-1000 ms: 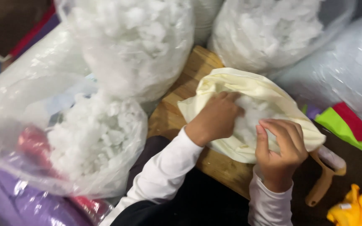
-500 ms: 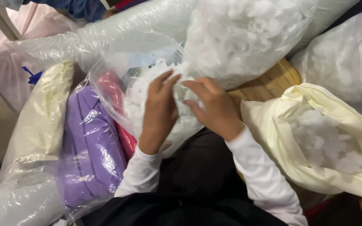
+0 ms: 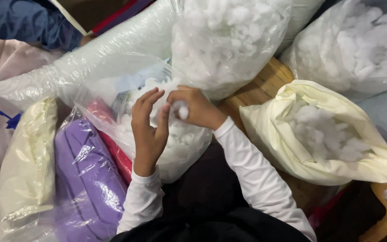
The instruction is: Stuffing a small fabric pillowcase with white polyester fiberfill by hand.
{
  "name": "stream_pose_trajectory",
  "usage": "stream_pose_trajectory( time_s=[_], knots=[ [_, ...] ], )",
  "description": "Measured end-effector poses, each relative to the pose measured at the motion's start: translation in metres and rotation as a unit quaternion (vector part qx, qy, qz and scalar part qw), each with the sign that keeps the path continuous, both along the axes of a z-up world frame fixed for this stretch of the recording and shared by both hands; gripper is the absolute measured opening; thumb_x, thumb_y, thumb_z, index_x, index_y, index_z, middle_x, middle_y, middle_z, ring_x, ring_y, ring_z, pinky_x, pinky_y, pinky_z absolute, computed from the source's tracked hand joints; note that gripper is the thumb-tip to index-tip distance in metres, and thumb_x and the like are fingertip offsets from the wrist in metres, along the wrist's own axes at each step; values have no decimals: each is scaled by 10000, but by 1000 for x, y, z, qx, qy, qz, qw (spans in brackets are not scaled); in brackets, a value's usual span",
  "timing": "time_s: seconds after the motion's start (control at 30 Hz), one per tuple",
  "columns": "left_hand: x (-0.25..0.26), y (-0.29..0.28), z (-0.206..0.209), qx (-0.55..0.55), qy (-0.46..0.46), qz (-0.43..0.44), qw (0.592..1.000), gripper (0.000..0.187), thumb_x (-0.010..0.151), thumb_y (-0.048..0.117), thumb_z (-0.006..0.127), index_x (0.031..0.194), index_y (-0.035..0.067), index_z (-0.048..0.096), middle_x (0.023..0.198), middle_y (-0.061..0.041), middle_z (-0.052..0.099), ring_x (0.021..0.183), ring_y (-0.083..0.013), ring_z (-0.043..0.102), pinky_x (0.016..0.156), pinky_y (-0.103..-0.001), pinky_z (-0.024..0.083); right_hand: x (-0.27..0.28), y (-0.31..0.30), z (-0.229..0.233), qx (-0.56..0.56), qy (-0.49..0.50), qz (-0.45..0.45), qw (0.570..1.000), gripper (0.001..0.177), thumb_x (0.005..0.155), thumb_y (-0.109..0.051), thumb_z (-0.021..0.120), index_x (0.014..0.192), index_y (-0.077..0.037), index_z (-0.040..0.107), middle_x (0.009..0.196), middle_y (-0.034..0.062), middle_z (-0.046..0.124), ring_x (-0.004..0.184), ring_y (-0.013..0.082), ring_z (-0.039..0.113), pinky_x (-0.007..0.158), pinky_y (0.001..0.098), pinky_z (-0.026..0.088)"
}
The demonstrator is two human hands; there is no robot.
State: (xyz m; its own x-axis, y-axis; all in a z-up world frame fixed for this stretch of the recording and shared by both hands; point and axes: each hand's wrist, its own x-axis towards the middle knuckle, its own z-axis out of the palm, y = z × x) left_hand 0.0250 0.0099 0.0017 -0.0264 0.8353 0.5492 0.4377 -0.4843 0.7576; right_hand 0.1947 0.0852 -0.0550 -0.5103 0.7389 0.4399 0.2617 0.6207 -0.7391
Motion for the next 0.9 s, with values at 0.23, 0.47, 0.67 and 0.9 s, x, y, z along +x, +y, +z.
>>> stream_pose_trajectory(
  time_s=[0.23,0.47,0.67,0.9],
  knots=[
    [45,-19,33,-64,-143,-77,985,653,1063,544,409,1573,138,382,1581,-148,355,1504,-366,301,1172,-573,262,49,-53,103,-62,194,-32,978,267,719,-6,684,986,-13,662,862,93,633,855,201,603,862,324,474],
    [178,-17,72,-16,-308,-299,903,871,826,383,840,1540,154,395,1328,-156,576,1284,-262,544,1147,-487,427,123,-106,151,114,75,-264,955,201,831,-69,794,991,-86,673,861,50,635,751,201,579,724,313,480],
    [293,2,36,-57,-429,-463,774,582,799,137,770,1340,77,563,1156,-107,647,1141,-176,598,1033,-392,508,223,-161,171,196,-83,-375,902,415,805,21,817,1158,-78,622,1092,99,654,935,307,671,822,382,551],
    [327,7,-2,-115,-451,-495,734,509,812,147,756,1282,55,581,1132,-119,649,1091,-185,600,970,-385,502,271,-207,116,36,-31,-427,903,696,777,-107,911,1261,-19,418,1365,221,530,1121,399,663,882,460,594]
  ],
)
